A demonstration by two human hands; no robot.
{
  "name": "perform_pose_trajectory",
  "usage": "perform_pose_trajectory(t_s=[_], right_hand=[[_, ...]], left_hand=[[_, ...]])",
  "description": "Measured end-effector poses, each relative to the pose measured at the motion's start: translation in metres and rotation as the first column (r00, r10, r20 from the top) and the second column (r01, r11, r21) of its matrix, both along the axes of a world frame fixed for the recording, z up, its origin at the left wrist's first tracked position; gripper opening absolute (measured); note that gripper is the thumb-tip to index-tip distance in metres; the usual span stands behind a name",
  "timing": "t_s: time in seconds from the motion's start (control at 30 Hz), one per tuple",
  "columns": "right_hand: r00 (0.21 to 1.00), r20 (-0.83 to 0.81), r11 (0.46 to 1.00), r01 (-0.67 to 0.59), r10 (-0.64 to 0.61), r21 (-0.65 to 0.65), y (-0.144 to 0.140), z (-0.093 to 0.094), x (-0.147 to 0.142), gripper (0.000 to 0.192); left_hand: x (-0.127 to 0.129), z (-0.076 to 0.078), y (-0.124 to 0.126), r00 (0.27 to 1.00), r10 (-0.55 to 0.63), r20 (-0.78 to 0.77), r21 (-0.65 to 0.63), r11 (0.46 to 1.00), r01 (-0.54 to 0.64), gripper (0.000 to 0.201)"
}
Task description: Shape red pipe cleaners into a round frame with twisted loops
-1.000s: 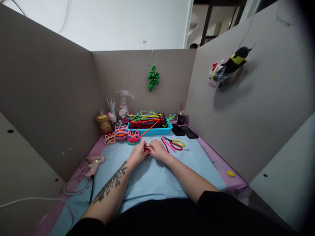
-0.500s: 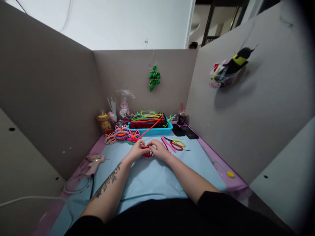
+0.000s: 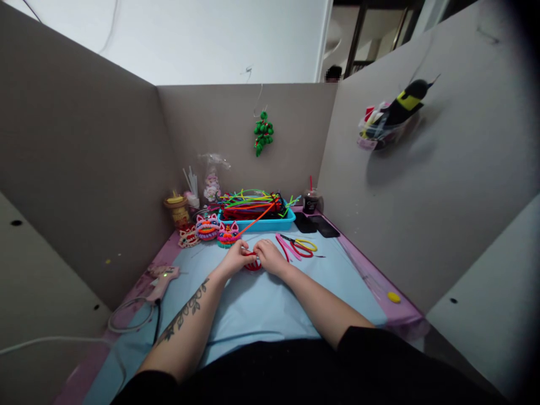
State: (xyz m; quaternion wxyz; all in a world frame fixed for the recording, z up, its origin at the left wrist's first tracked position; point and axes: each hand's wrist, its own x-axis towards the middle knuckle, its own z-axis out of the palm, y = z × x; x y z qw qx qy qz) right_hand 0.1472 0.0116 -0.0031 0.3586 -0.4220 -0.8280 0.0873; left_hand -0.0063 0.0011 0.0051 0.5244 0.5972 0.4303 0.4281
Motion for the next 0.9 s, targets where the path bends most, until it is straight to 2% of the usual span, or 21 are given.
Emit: perform_pose_trajectory(t_s=[0.17,0.3,0.4,0.47,0.6,0.7,0.9], right_hand=[[1.000,0.017,0.997,0.022,-0.020,-0.075,0.007,-0.008,0.000,0.015],[0.999,0.028,0.989,0.047,-0.043,-0.137,0.012,-0.012,-0.001,0.015],[0.998,0.021,0.970,0.069,-0.065,-0.232,0.013,-0.010,-0.001,0.017],[0.998,-0.010,0.962,0.056,-0.061,-0.267,0.011,-0.006,0.000,0.016],[0.989,-0.130,0.975,-0.092,0.066,-0.202,0.002,0.007,0.006,0.009],[0.970,-0.197,0.971,-0.176,0.143,-0.161,-0.004,0.016,0.010,0.004],[0.939,-0.247,0.956,-0.273,0.240,-0.109,-0.008,0.022,0.013,0.006]], left_hand=[[-0.001,-0.007,0.003,0.989,0.023,-0.146,0.178,0.984,0.003,0.036],[-0.001,-0.003,0.000,0.944,0.114,-0.309,0.376,0.926,0.011,0.026],[0.000,0.001,-0.003,0.915,0.171,-0.365,0.439,0.899,0.007,0.024],[0.000,0.002,-0.004,0.935,0.138,-0.326,0.385,0.923,-0.003,0.026],[0.000,0.005,-0.005,0.995,0.000,-0.095,0.102,0.995,0.010,0.039],[-0.002,0.010,-0.006,0.996,-0.060,0.061,-0.055,0.996,0.063,0.047],[-0.008,0.015,-0.007,0.973,-0.136,0.187,-0.173,0.970,0.169,0.050]])
